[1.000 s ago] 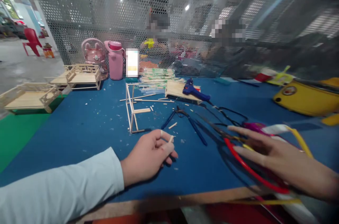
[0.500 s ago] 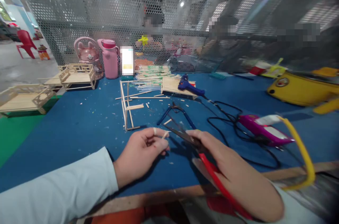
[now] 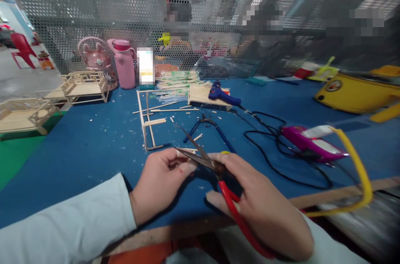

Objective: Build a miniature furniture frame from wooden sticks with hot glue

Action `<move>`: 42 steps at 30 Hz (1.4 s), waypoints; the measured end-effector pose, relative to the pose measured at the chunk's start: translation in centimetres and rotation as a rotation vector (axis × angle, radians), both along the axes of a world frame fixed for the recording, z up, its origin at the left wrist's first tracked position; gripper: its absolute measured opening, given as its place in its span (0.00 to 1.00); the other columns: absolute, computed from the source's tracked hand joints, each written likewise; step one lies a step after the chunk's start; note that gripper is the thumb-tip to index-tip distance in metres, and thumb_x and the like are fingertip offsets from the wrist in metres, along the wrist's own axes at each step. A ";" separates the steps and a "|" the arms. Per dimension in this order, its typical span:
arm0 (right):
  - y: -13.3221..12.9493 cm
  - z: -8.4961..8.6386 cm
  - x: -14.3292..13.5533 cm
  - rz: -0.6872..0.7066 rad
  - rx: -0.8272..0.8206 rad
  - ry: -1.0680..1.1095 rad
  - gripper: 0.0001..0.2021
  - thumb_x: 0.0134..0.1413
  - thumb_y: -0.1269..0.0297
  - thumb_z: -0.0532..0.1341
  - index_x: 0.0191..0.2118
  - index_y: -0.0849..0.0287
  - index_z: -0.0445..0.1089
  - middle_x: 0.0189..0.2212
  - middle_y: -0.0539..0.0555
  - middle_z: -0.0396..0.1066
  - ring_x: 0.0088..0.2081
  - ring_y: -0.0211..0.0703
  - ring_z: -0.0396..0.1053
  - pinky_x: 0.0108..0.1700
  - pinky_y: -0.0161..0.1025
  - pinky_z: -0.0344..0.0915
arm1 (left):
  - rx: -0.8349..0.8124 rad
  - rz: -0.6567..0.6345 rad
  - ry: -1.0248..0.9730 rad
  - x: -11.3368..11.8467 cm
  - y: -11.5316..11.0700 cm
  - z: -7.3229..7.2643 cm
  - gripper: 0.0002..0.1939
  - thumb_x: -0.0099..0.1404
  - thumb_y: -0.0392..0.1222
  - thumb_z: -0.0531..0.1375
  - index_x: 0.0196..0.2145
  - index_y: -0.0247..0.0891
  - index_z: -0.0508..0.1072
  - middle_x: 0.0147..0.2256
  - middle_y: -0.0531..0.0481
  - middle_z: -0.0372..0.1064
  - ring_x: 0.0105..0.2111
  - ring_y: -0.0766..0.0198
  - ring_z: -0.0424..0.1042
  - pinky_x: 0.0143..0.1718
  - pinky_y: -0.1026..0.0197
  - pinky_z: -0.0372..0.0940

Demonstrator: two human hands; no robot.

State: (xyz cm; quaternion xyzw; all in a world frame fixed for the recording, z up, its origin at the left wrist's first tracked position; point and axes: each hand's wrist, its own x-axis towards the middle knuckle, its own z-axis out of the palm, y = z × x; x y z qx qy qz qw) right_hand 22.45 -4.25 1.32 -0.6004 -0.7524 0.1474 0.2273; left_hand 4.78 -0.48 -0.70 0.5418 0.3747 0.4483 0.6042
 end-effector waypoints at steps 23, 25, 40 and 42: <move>-0.1 0.2 0.1 0.067 0.018 -0.002 0.25 0.40 0.61 0.65 0.49 0.56 0.67 0.46 0.58 0.70 0.48 0.52 0.68 0.49 0.46 0.66 | 0.212 -0.090 0.052 -0.5 -0.2 0.3 0.09 0.59 0.30 0.59 0.27 0.37 0.78 0.28 0.54 0.77 0.35 0.65 0.75 0.41 0.67 0.67; -0.1 0.3 0.0 0.086 0.048 -0.008 0.24 0.41 0.62 0.65 0.48 0.56 0.67 0.43 0.57 0.71 0.45 0.50 0.70 0.46 0.45 0.68 | 0.226 -0.096 0.058 -0.5 -0.1 0.2 0.09 0.59 0.29 0.59 0.29 0.38 0.79 0.29 0.55 0.77 0.35 0.66 0.75 0.41 0.68 0.67; -0.4 -0.8 0.5 0.186 0.263 -0.066 0.20 0.51 0.53 0.61 0.45 0.62 0.69 0.35 0.60 0.73 0.36 0.49 0.72 0.37 0.43 0.71 | 0.320 -0.045 0.090 -0.6 -0.3 -0.1 0.13 0.59 0.27 0.59 0.35 0.42 0.81 0.37 0.57 0.79 0.38 0.68 0.77 0.43 0.73 0.67; -0.4 -1.1 0.5 0.202 0.304 -0.068 0.19 0.52 0.54 0.60 0.45 0.63 0.69 0.34 0.60 0.74 0.35 0.49 0.72 0.37 0.42 0.71 | 0.299 -0.030 0.090 -0.6 -0.3 -0.2 0.13 0.59 0.27 0.60 0.33 0.42 0.81 0.36 0.57 0.79 0.37 0.68 0.77 0.42 0.73 0.68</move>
